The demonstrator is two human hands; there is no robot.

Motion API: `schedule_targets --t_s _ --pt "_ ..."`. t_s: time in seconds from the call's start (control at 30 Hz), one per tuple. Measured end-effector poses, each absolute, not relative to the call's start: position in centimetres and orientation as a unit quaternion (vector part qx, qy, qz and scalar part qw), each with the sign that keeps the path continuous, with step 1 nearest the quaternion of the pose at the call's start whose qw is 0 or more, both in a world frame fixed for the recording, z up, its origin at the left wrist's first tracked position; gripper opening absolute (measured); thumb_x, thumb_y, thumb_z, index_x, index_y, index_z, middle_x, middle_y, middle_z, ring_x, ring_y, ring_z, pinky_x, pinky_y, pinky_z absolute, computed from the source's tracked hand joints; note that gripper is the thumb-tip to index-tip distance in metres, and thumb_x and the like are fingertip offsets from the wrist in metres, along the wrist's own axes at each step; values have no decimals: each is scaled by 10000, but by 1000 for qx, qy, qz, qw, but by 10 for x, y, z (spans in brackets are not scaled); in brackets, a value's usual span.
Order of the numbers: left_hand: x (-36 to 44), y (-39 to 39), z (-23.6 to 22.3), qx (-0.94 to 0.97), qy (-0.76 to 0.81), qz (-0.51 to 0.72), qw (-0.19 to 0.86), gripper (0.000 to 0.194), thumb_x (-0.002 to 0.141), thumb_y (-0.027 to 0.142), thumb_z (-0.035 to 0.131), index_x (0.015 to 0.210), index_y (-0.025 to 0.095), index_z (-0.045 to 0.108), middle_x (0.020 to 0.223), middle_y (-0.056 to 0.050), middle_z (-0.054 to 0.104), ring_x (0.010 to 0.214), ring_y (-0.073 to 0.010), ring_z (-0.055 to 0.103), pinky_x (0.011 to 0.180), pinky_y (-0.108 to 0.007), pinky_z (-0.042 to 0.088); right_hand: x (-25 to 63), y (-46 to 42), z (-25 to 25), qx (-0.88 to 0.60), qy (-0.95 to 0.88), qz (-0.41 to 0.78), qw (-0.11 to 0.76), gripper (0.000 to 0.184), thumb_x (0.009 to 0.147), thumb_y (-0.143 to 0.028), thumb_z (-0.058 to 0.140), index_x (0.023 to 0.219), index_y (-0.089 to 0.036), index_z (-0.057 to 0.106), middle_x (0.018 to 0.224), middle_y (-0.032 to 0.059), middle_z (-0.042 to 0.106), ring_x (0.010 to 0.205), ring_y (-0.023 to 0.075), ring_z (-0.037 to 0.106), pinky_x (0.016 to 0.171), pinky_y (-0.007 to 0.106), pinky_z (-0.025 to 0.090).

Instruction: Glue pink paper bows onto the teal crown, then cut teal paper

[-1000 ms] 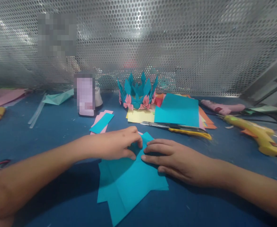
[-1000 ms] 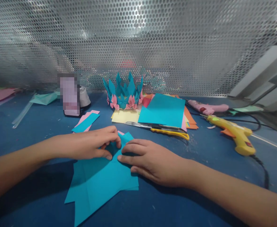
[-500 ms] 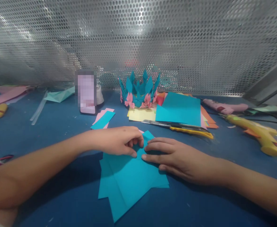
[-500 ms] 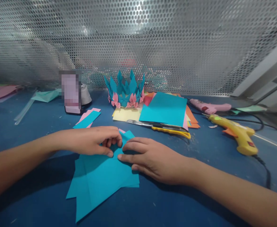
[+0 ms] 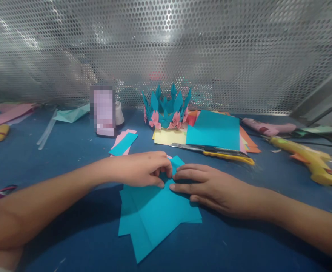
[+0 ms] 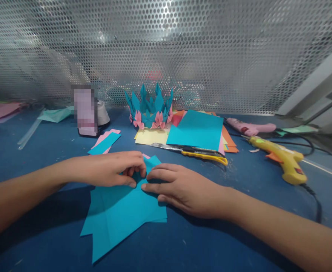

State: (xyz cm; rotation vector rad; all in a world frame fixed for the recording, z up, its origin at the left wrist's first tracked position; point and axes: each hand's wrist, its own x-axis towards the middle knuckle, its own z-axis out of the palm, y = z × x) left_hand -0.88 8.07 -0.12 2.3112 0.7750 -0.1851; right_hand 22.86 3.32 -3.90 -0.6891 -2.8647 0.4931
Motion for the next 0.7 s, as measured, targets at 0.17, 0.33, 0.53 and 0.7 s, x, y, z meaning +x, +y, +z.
schedule_targets --t_s 0.17,0.33,0.53,0.7 --pt "-8 79 -7 899 296 -56 317 218 835 368 566 968 197 561 993 -23 496 776 -119 520 646 -241 400 228 32 -38 -228 -956 168 84 400 958 -316 412 1345 -244 486 1322 47 531 1265 190 397 1062 347 336" --pt "-5 76 -8 901 306 -48 304 155 843 310 568 957 206 563 996 -17 512 775 -122 514 656 -242 379 229 31 -37 -227 -958 150 95 385 953 -298 419 1317 -218 517 1311 67 552 1252 198 436 1049 358 368" --pt "-3 78 -8 898 298 -43 321 352 843 303 570 1184 277 491 982 -2 519 810 -140 509 676 -254 374 235 31 -46 -258 -951 75 151 344 947 -228 413 1246 -173 575 1261 95 591 1160 185 534 979 339 456" --pt "-2 82 -11 911 278 -55 299 444 871 301 525 1308 323 444 1065 -31 529 944 -176 517 748 -273 383 241 31 -50 -252 -950 31 184 304 942 -212 425 1161 -152 628 1135 85 667 1071 184 591 944 342 499"
